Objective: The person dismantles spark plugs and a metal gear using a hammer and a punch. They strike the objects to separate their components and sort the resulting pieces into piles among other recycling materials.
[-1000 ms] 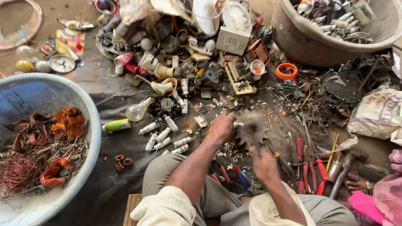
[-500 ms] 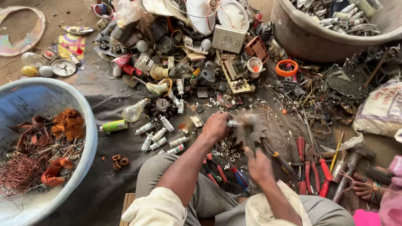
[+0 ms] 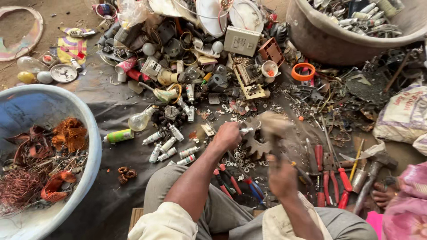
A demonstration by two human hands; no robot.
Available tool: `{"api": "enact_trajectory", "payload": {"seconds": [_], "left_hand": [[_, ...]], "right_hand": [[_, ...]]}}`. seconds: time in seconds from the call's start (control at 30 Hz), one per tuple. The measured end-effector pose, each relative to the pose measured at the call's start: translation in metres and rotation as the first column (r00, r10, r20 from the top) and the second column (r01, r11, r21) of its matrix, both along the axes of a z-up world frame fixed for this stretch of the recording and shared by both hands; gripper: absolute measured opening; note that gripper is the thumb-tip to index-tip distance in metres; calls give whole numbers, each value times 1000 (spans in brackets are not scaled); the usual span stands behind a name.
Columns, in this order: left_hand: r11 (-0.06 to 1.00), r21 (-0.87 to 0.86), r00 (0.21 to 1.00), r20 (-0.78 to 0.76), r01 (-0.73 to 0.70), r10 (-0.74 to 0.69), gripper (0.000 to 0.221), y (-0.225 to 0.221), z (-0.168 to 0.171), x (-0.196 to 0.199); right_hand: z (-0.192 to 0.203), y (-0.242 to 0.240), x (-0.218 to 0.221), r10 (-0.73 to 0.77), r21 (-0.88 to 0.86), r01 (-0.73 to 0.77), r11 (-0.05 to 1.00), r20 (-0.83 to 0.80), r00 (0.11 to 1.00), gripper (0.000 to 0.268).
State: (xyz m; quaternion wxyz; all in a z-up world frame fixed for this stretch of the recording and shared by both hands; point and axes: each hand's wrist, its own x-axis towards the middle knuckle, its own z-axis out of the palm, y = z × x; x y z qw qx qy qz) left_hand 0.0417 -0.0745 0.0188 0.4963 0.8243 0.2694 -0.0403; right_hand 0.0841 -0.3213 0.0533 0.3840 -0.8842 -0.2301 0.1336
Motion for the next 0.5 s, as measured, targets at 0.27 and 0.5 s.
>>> {"api": "enact_trajectory", "payload": {"seconds": [0.27, 0.5], "left_hand": [[997, 71, 1000, -23, 20, -18, 33, 0, -3, 0], [993, 112, 999, -29, 42, -39, 20, -3, 2, 6]], "right_hand": [[17, -14, -2, -168, 51, 190, 980, -283, 944, 49], [-13, 0, 7, -28, -232, 54, 971, 114, 993, 51]]}}
